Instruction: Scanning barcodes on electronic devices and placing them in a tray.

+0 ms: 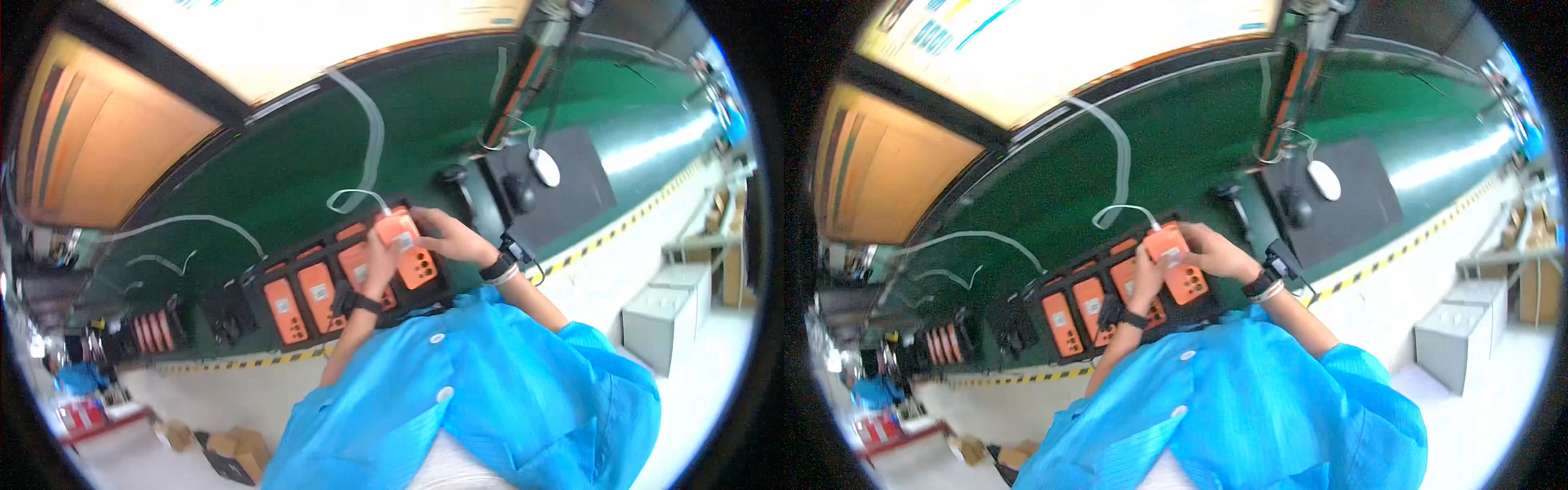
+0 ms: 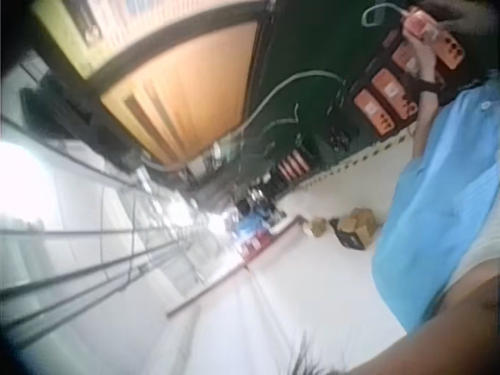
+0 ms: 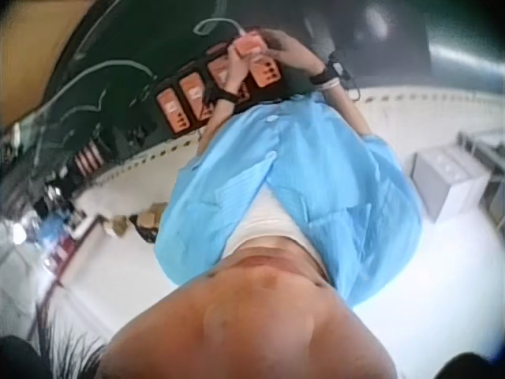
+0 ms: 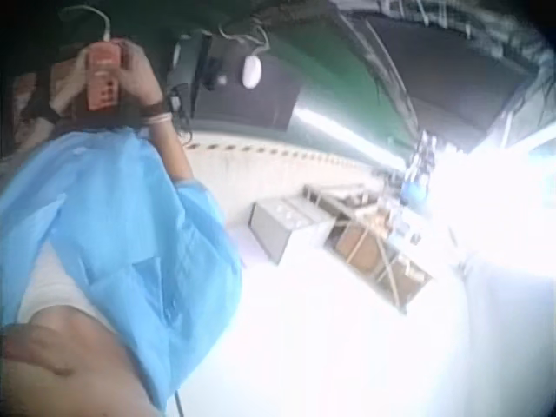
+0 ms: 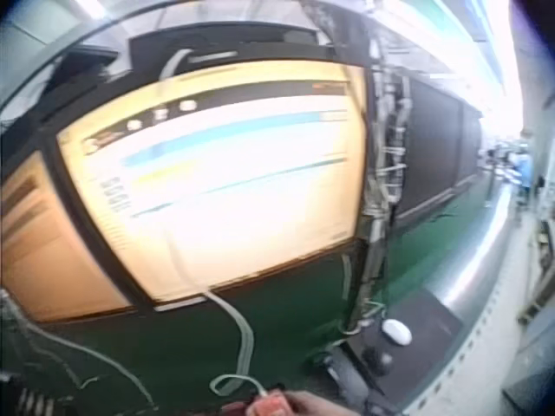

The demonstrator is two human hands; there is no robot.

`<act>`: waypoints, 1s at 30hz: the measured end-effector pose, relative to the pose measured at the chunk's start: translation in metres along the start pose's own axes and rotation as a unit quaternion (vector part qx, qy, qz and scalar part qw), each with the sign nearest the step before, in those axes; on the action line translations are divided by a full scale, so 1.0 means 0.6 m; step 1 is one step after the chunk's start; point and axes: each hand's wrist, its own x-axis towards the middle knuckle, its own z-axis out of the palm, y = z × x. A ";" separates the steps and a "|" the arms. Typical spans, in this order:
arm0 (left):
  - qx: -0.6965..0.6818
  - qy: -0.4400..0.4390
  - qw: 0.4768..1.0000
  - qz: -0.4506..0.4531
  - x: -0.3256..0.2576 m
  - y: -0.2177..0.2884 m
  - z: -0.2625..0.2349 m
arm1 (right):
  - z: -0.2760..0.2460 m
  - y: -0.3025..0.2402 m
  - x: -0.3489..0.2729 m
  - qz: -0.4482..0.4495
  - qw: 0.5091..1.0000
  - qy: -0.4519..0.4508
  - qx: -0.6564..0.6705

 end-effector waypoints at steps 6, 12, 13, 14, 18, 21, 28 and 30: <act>0.305 0.067 0.948 0.064 -0.026 0.053 -0.013 | -0.217 0.043 -0.198 -0.080 0.909 -0.019 0.408; 0.454 0.110 0.872 0.149 -0.083 0.003 -0.049 | -0.239 0.257 -0.208 0.087 0.839 0.461 -0.277; 0.499 0.105 0.844 0.163 -0.093 0.000 -0.052 | -0.220 0.258 -0.197 0.103 0.836 0.417 -0.341; 0.484 0.047 0.863 0.136 -0.087 0.020 -0.056 | -0.201 0.268 -0.199 0.114 0.833 0.423 -0.337; 0.506 0.122 0.844 0.128 -0.101 -0.032 -0.027 | -0.185 0.312 -0.209 0.111 0.799 0.423 -0.412; 0.500 0.144 0.845 0.122 -0.107 -0.039 -0.038 | -0.185 0.333 -0.202 0.072 0.776 0.444 -0.443; 0.486 0.131 0.854 0.129 -0.099 -0.041 -0.040 | -0.337 0.379 -0.194 0.141 0.649 0.525 -0.533; 0.486 0.133 0.854 0.129 -0.099 -0.045 -0.042 | -0.361 0.382 -0.177 0.144 0.652 0.509 -0.543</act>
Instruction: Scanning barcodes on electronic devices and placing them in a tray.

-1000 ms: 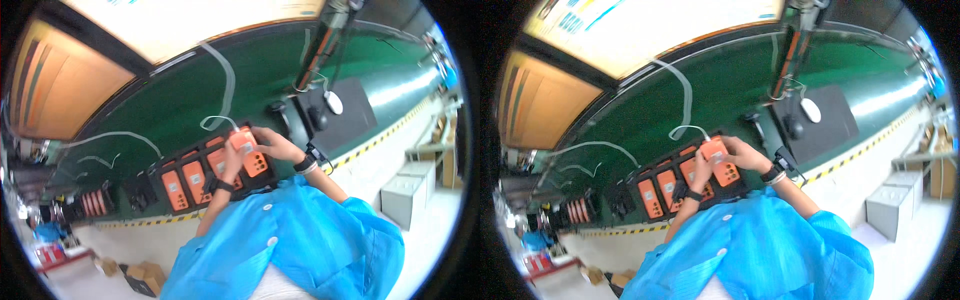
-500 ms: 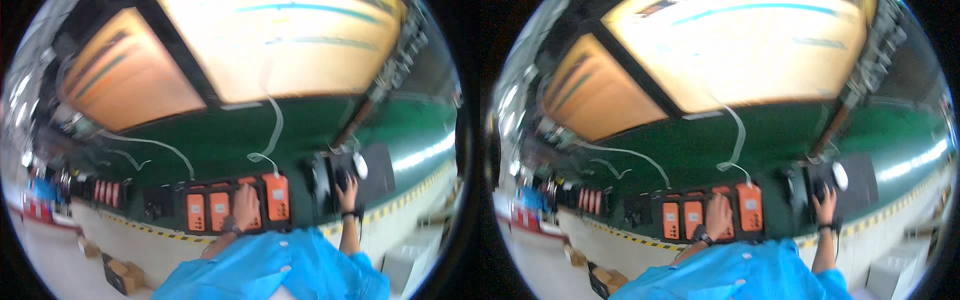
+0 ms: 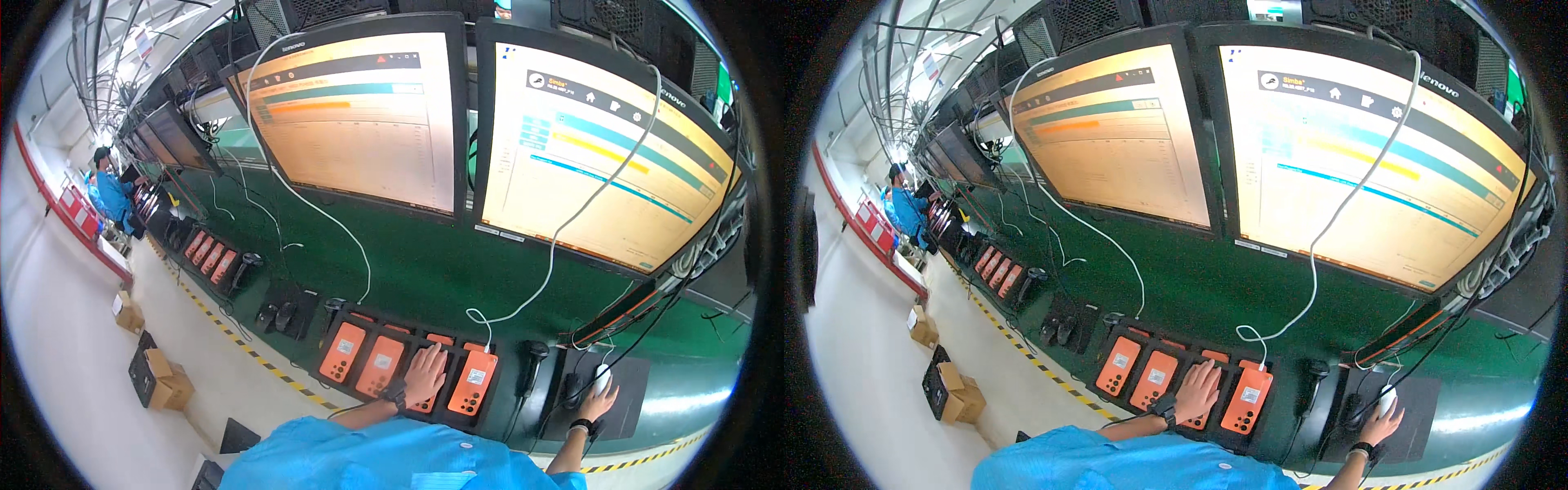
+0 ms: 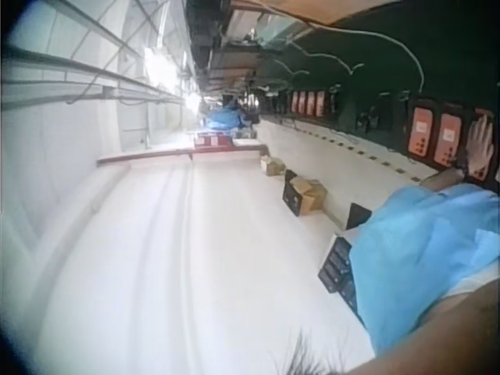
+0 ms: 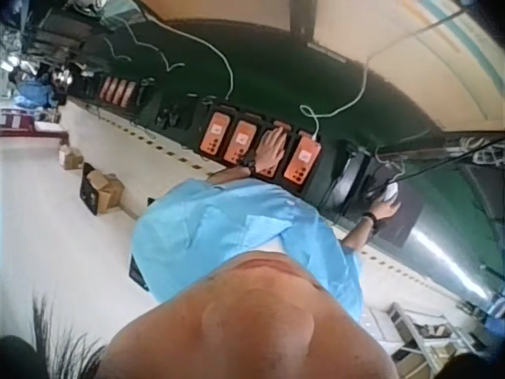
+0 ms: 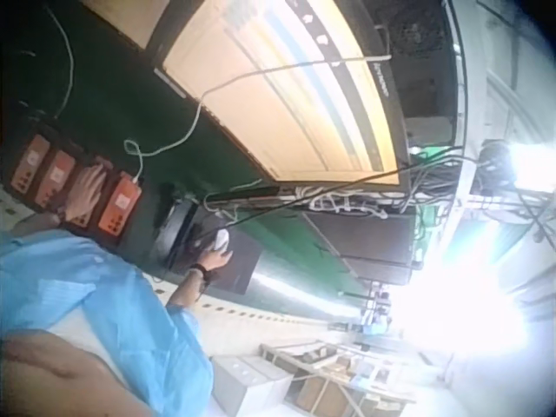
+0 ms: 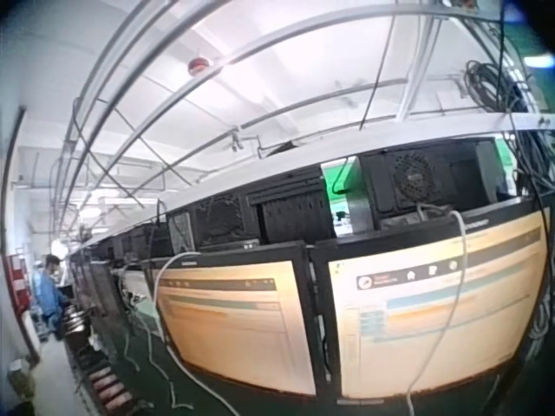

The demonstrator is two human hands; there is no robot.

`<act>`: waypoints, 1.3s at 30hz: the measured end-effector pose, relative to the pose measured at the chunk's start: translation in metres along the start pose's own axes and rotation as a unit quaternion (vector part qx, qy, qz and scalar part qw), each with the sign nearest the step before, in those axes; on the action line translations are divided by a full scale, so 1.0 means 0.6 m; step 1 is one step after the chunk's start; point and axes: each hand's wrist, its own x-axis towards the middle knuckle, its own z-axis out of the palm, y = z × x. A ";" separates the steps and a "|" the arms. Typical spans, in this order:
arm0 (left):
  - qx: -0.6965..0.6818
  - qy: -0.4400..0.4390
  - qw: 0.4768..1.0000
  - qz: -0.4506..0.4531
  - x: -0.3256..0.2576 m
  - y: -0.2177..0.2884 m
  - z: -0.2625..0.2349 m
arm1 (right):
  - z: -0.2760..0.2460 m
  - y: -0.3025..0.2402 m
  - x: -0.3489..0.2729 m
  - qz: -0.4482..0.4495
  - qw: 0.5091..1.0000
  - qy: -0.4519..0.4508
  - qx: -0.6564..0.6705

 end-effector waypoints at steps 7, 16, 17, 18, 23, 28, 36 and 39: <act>-0.019 0.013 1.000 -0.002 0.000 0.005 0.001 | 0.048 0.039 0.029 0.004 0.990 -0.137 0.029; -0.005 0.013 1.000 0.001 0.001 0.005 -0.004 | 0.076 0.049 0.033 0.006 0.995 -0.094 0.013; -0.009 0.017 1.000 0.002 0.000 0.005 -0.005 | 0.081 0.051 0.037 0.014 0.995 -0.095 0.001; -0.013 0.020 1.000 0.003 0.001 0.005 -0.006 | 0.086 0.053 0.039 0.021 0.995 -0.096 -0.012; -0.026 0.020 0.999 0.004 0.004 0.005 -0.004 | 0.098 0.082 0.032 0.009 0.996 -0.087 -0.024; -0.028 0.028 0.999 -0.002 0.001 0.006 -0.007 | 0.084 0.055 0.036 0.036 0.994 -0.092 -0.037; -0.026 0.017 1.000 0.001 0.004 0.008 -0.007 | 0.092 0.063 0.039 0.065 0.994 -0.069 -0.059; -0.023 0.016 1.000 -0.002 0.005 0.008 -0.006 | 0.102 0.071 0.039 0.047 0.996 -0.046 -0.053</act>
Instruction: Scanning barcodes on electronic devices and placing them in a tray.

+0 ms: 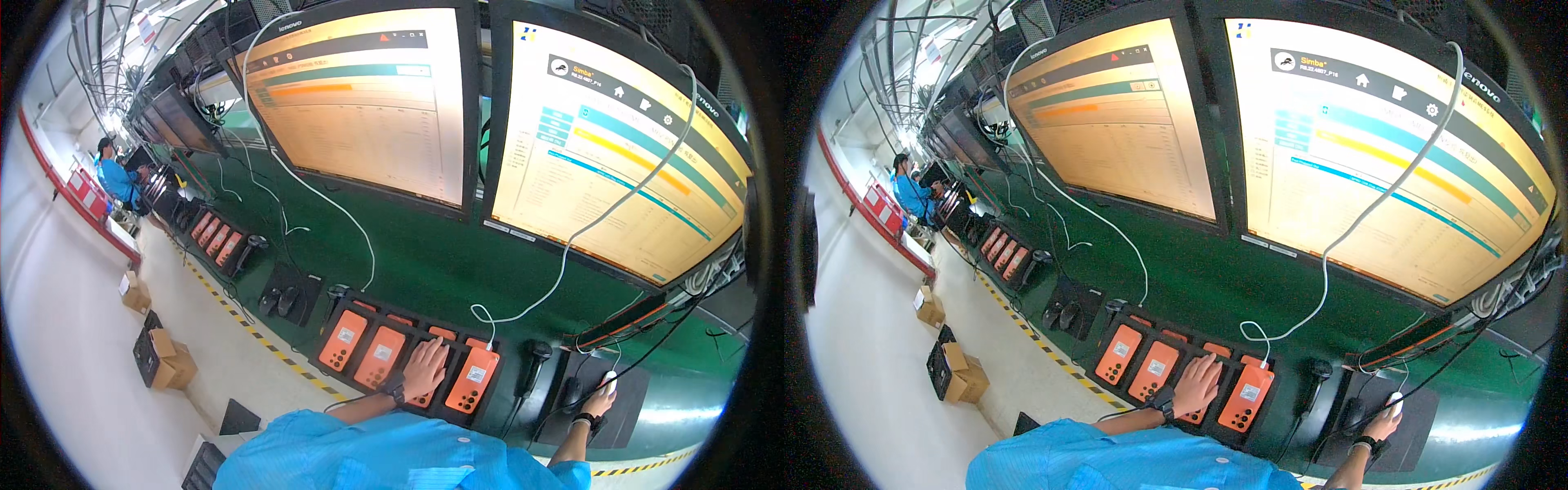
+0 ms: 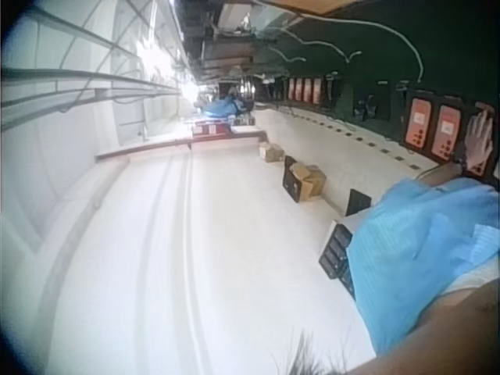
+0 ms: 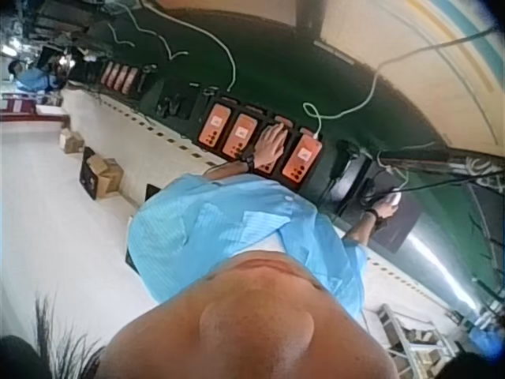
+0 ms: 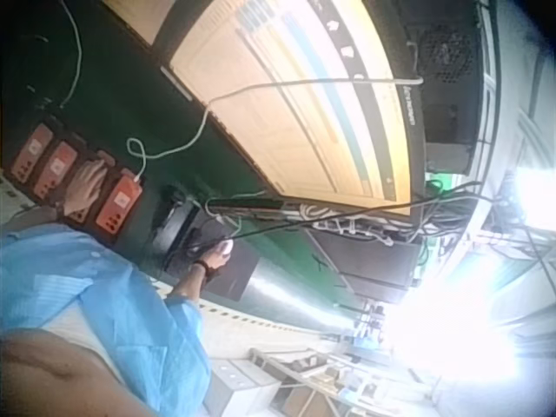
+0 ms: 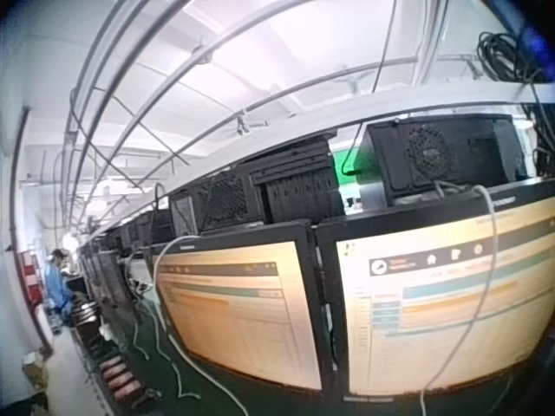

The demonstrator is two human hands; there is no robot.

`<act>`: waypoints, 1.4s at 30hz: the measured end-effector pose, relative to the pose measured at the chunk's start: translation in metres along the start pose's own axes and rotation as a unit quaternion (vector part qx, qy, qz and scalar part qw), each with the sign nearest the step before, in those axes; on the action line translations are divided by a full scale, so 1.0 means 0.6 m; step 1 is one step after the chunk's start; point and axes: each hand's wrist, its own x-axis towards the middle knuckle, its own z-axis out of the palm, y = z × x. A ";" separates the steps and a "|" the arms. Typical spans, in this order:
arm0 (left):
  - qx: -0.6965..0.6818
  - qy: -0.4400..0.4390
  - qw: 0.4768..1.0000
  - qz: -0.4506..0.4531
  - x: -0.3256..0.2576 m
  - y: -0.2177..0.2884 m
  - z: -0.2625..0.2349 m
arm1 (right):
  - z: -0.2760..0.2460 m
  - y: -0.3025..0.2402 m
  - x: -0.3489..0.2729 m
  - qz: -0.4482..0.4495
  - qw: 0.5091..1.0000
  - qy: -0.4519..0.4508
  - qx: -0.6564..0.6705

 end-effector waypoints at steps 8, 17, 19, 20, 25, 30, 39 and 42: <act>-0.002 -0.005 1.000 -0.003 0.003 0.001 -0.001 | 0.012 0.011 0.002 -0.008 0.999 0.032 -0.013; -0.004 -0.006 1.000 -0.004 0.000 -0.001 0.000 | 0.007 0.007 0.001 -0.007 1.000 -0.003 -0.028; -0.003 -0.006 1.000 -0.007 0.000 0.000 -0.001 | 0.006 0.005 0.003 -0.012 0.999 -0.007 -0.043; -0.006 -0.005 1.000 -0.008 0.000 0.001 -0.001 | 0.005 0.006 0.003 -0.009 0.998 -0.019 -0.051; -0.011 -0.003 1.000 -0.020 -0.002 0.002 -0.002 | 0.004 -0.001 0.013 -0.001 0.998 -0.048 -0.044; -0.005 0.005 1.000 -0.007 -0.003 0.002 0.003 | -0.006 0.010 0.009 -0.007 0.997 -0.061 -0.048; -0.011 0.002 1.000 -0.015 -0.004 -0.004 0.003 | -0.025 -0.001 0.017 -0.006 0.992 -0.115 -0.041; -0.013 0.002 1.000 -0.013 -0.004 -0.003 0.003 | -0.027 0.001 0.016 -0.009 0.992 -0.116 -0.040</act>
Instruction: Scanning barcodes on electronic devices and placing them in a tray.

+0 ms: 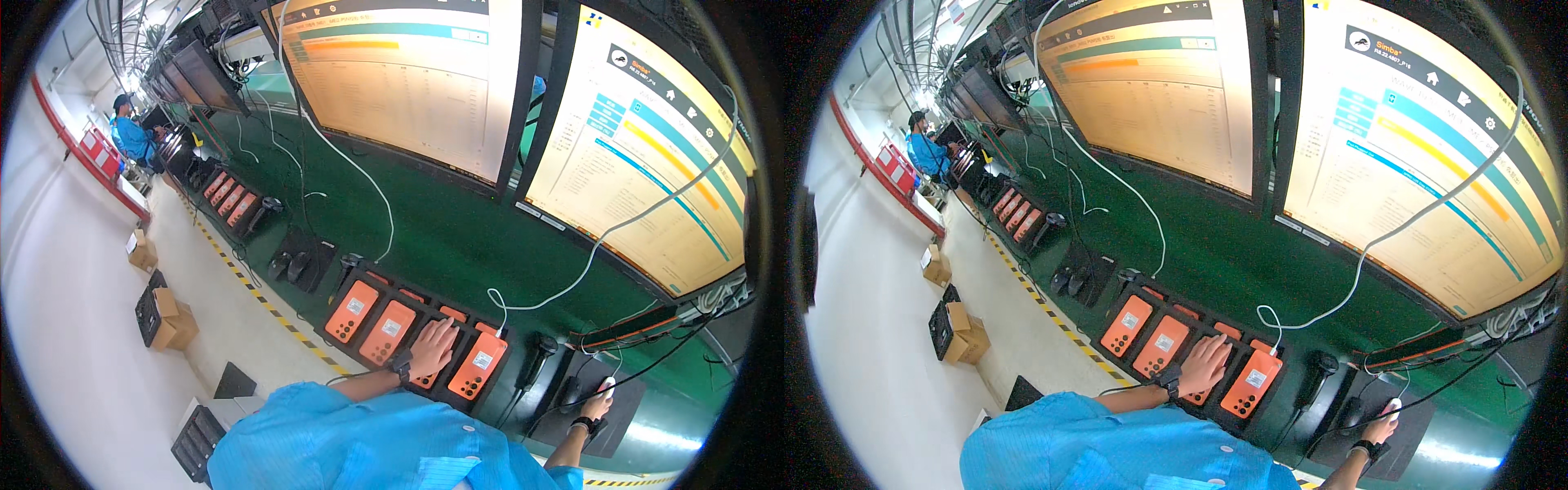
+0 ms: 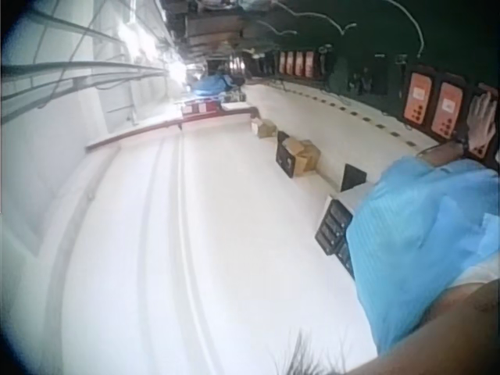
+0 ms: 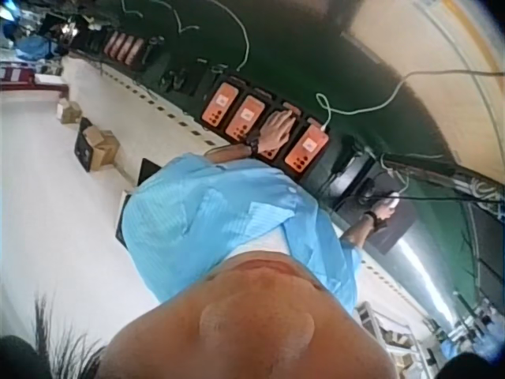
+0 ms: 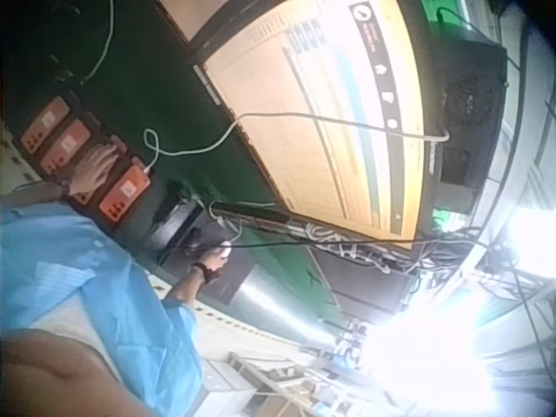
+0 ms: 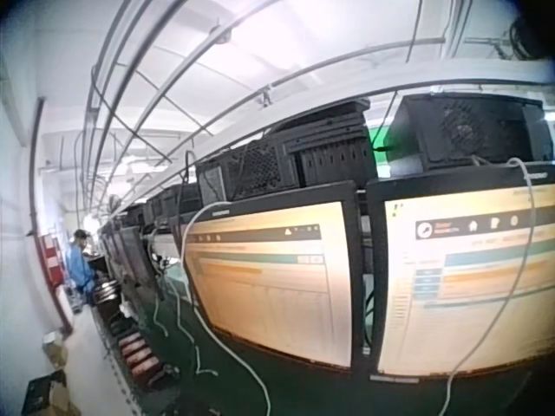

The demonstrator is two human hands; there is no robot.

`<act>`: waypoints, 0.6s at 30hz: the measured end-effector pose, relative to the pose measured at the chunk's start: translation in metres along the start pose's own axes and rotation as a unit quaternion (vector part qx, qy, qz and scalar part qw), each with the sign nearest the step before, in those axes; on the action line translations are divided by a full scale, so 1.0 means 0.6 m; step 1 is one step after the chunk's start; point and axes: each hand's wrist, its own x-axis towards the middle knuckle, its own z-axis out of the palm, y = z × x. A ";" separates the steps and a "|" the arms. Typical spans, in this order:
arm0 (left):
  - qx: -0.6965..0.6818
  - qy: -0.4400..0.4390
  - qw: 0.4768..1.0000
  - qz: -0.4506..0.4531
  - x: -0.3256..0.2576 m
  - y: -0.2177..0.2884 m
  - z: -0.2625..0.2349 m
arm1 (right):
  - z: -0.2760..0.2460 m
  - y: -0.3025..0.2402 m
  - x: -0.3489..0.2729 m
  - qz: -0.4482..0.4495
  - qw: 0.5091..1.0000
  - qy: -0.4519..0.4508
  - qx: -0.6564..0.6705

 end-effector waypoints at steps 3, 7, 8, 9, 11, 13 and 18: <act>0.003 0.003 1.000 -0.004 -0.001 0.000 0.002 | -0.006 -0.014 -0.002 0.007 1.000 -0.008 0.003; 0.004 -0.004 1.000 0.001 0.001 -0.001 0.002 | 0.009 0.002 -0.004 -0.009 0.998 0.052 0.026; 0.002 -0.005 1.000 0.005 0.002 -0.001 0.001 | 0.016 0.012 -0.002 -0.005 0.998 0.053 0.025; -0.002 -0.001 1.000 0.003 0.002 0.000 0.000 | 0.019 0.012 0.003 -0.008 0.999 0.044 0.019; -0.006 0.003 1.000 0.002 0.005 0.001 -0.001 | 0.025 0.015 0.008 -0.009 0.999 0.037 0.013; 0.001 0.003 1.000 0.003 0.003 0.002 -0.005 | 0.031 0.021 0.000 -0.028 0.998 0.043 0.021; -0.003 0.002 1.000 -0.001 0.006 0.005 -0.008 | 0.030 0.021 0.004 -0.012 1.000 0.021 0.006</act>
